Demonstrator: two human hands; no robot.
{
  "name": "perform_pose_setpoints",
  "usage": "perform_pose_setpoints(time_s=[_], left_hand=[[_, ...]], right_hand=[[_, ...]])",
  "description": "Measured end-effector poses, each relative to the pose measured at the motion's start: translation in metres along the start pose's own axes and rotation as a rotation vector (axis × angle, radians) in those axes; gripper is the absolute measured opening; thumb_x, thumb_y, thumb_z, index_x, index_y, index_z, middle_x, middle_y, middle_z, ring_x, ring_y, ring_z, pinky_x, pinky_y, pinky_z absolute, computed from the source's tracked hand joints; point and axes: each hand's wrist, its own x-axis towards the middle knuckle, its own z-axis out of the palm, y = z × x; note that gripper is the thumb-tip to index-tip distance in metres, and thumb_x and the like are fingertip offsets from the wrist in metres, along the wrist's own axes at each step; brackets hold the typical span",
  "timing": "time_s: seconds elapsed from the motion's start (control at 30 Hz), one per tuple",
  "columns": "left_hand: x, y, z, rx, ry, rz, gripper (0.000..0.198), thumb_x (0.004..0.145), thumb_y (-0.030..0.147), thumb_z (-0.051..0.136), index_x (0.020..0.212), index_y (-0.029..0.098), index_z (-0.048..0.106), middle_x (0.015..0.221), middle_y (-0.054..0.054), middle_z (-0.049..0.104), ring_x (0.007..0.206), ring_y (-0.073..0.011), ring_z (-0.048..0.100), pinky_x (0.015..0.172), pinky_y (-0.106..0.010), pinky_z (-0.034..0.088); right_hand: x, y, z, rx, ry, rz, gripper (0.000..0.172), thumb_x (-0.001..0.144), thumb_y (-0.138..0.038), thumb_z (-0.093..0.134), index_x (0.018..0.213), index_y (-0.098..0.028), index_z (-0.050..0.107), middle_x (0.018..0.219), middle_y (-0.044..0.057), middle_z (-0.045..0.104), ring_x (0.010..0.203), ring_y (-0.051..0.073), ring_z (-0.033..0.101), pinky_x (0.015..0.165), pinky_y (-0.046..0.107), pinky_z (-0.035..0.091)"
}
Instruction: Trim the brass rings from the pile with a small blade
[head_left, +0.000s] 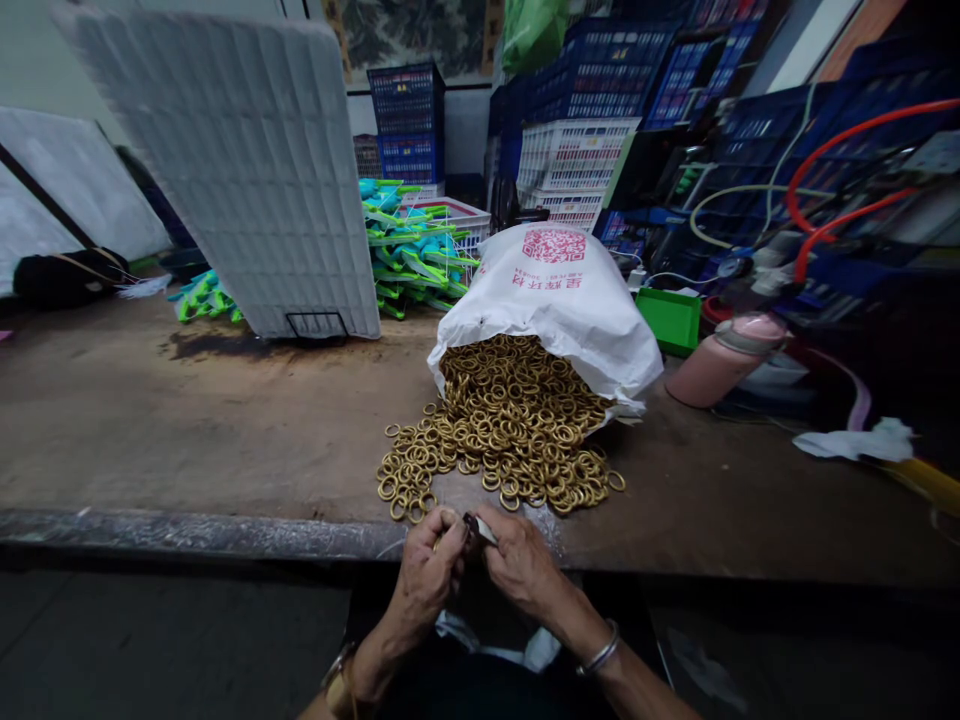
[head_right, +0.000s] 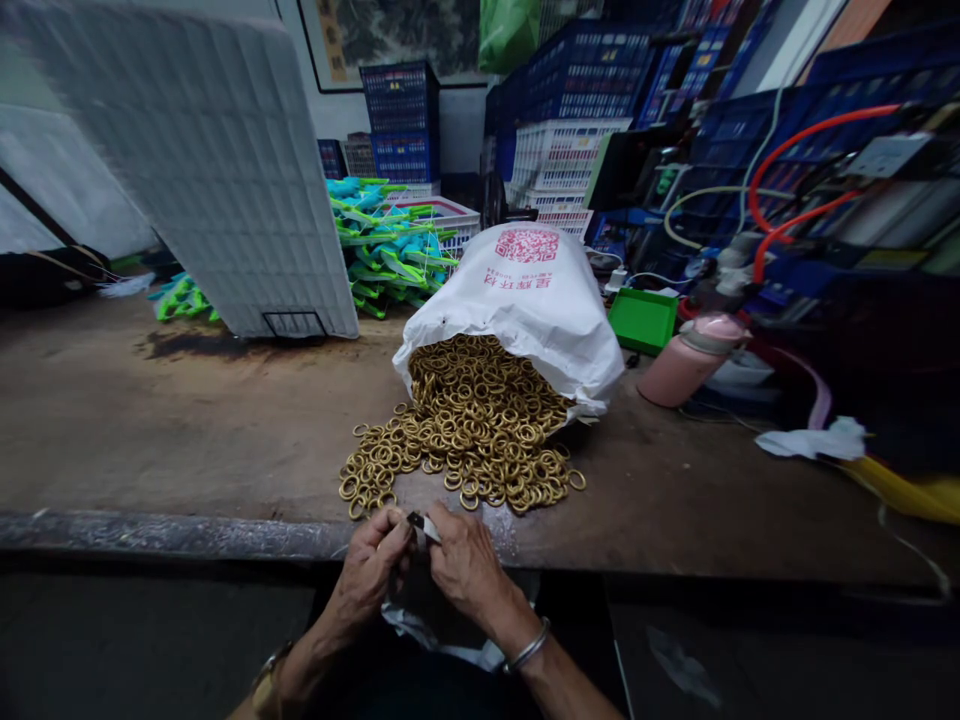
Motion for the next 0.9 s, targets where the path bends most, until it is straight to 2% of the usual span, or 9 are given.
perform_pose_setpoints(time_s=[0.33,0.47,0.63,0.73,0.8,0.9], left_hand=[[-0.002,-0.005,-0.005,0.074,-0.025,0.048,0.035,0.075,0.049,0.05,0.063,0.017,0.042,0.048,0.007,0.038,0.04,-0.0043,0.032,0.038,-0.016,0.026],[-0.005,-0.008,-0.007,0.043,-0.051,0.025,0.034,0.076,0.048,0.051,0.064,0.017,0.044,0.048,0.007,0.039,0.039,-0.0041,0.032,0.038,-0.016,0.026],[-0.022,-0.005,-0.01,-0.038,-0.066,-0.074,0.034,0.077,0.048,0.049,0.064,0.017,0.045,0.051,0.006,0.042,0.038,-0.003,0.032,0.036,-0.015,0.025],[-0.037,-0.003,-0.008,-0.028,-0.188,-0.116,0.033,0.077,0.047,0.05,0.064,0.016,0.047,0.05,0.005,0.044,0.036,-0.0024,0.032,0.034,-0.014,0.023],[-0.042,-0.008,-0.005,-0.047,-0.266,-0.192,0.034,0.074,0.048,0.052,0.065,0.017,0.046,0.053,0.003,0.05,0.035,-0.0028,0.035,0.033,-0.015,0.022],[-0.038,-0.03,0.0,-0.146,-0.256,-0.362,0.035,0.07,0.049,0.056,0.064,0.018,0.043,0.054,0.002,0.053,0.034,-0.003,0.034,0.03,-0.014,0.021]], right_hand=[[0.002,-0.008,-0.005,-0.001,-0.065,0.002,0.025,0.059,-0.004,0.035,0.076,-0.019,0.046,0.061,-0.002,0.049,0.056,0.011,0.042,0.053,0.022,0.025],[0.0,-0.012,-0.007,-0.083,-0.098,0.011,0.025,0.063,-0.005,0.036,0.079,-0.019,0.048,0.06,-0.002,0.051,0.055,0.011,0.043,0.052,0.023,0.023],[-0.003,-0.016,-0.005,-0.259,-0.081,0.07,0.027,0.066,-0.006,0.039,0.087,-0.018,0.052,0.064,0.001,0.056,0.058,0.013,0.048,0.052,0.025,0.022],[0.0,-0.011,-0.005,-0.326,-0.064,0.143,0.028,0.066,-0.006,0.039,0.088,-0.017,0.053,0.065,0.002,0.059,0.058,0.014,0.05,0.052,0.026,0.021],[0.003,-0.006,-0.006,-0.353,-0.033,0.173,0.026,0.067,-0.006,0.04,0.087,-0.016,0.053,0.067,0.003,0.061,0.059,0.014,0.052,0.053,0.026,0.022],[0.011,-0.001,-0.008,-0.397,0.062,0.2,0.025,0.071,-0.006,0.04,0.089,-0.017,0.052,0.075,0.003,0.062,0.065,0.015,0.055,0.055,0.027,0.023]])
